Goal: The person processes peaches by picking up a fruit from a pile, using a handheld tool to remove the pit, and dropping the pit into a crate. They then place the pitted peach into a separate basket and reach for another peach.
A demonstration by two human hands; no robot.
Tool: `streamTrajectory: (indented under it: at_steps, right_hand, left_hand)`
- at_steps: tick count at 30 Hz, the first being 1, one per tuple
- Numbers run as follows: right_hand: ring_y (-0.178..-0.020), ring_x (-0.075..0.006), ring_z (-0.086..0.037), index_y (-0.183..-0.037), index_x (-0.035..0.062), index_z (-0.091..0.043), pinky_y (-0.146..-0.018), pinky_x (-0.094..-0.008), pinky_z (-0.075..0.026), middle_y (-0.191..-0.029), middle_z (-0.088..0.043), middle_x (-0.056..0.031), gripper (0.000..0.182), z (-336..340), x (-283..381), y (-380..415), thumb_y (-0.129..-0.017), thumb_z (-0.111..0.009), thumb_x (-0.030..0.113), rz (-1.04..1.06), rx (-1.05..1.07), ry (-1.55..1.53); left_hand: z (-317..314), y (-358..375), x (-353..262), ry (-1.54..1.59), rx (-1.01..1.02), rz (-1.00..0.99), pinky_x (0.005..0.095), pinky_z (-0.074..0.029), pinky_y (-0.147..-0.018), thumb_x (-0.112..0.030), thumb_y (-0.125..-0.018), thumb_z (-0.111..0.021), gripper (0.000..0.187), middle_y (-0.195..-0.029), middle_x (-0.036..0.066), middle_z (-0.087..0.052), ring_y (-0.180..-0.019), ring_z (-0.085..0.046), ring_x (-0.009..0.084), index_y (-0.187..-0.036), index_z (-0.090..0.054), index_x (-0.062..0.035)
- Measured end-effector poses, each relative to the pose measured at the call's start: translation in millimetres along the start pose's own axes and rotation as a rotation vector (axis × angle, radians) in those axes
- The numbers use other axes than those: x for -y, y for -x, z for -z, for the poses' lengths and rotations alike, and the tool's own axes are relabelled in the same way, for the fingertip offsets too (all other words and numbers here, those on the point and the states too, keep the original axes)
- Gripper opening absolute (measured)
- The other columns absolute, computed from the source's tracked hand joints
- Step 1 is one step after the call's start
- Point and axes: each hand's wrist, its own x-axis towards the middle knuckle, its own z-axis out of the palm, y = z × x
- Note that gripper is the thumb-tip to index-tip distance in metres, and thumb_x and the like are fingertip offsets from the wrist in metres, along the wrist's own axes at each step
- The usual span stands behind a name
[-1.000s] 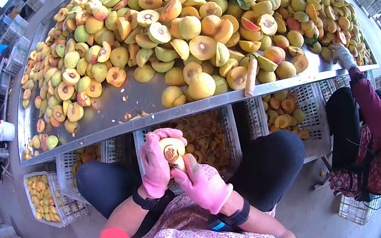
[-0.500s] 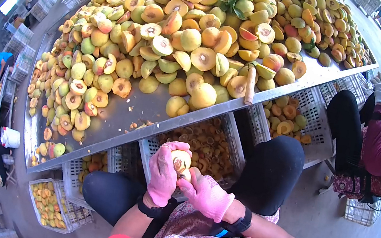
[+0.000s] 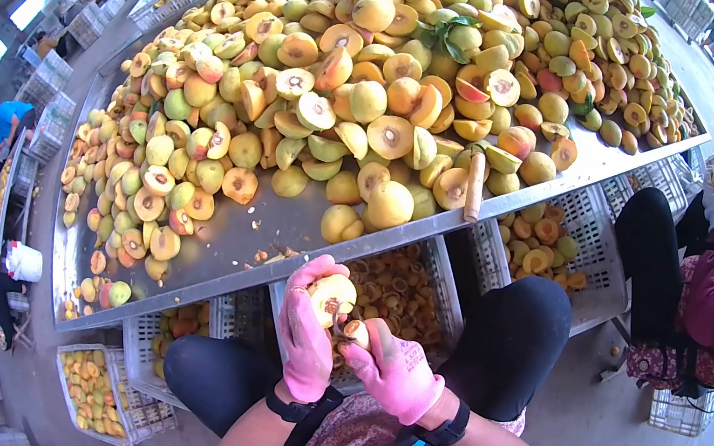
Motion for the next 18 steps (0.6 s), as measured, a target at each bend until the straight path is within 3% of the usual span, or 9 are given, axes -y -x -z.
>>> streamTrajectory:
  at_steps: [3, 5, 10, 18]
  right_hand:
    - [-0.078, -0.0439, -0.065, -0.107, 0.0045, -0.05, -0.064, -0.0487, -0.049, -0.08, -0.064, -0.0225, 0.03, -2, 2, -3, -0.102, -0.057, 0.033, -0.069, 0.017, -0.057]
    - [-0.075, -0.043, -0.065, -0.107, 0.002, -0.052, -0.062, -0.0463, -0.047, -0.078, -0.062, -0.0226, 0.027, -1, 5, -6, -0.101, -0.059, 0.028, -0.167, 0.061, -0.071]
    - [-0.077, -0.0431, -0.066, -0.106, 0.0005, -0.051, -0.064, -0.0464, -0.048, -0.079, -0.063, -0.0244, 0.029, 1, 9, -7, -0.102, -0.055, 0.029, -0.218, 0.119, -0.139]
    - [-0.085, -0.0446, -0.067, -0.104, 0.0001, -0.051, -0.069, -0.0478, -0.05, -0.084, -0.066, -0.0262, 0.032, 15, 6, -11, -0.103, -0.053, 0.032, -0.296, 0.266, -0.07]
  left_hand:
    - [-1, 6, 3, 0.029, 0.016, 0.007, 0.0362, -0.047, -0.099, -0.05, -0.107, -0.028, 0.061, -0.119, 0.014, -0.062, -0.11, -0.059, 0.0223, -0.132, -0.053, 0.0002]
    - [2, 8, 9, 0.072, 0.015, 0.019, 0.0369, -0.046, -0.1, -0.049, -0.107, -0.028, 0.061, -0.121, 0.014, -0.061, -0.112, -0.059, 0.0232, -0.133, -0.052, 0.0005]
    - [8, 10, 21, -0.217, 0.082, -0.212, 0.0377, -0.045, -0.103, -0.048, -0.107, -0.029, 0.061, -0.126, 0.016, -0.058, -0.115, -0.058, 0.0255, -0.135, -0.05, 0.0018]
    - [3, 17, 23, -0.174, 0.1, -0.121, 0.036, -0.045, -0.101, -0.046, -0.108, -0.028, 0.059, -0.124, 0.016, -0.059, -0.112, -0.058, 0.024, -0.134, -0.051, 0.0013]
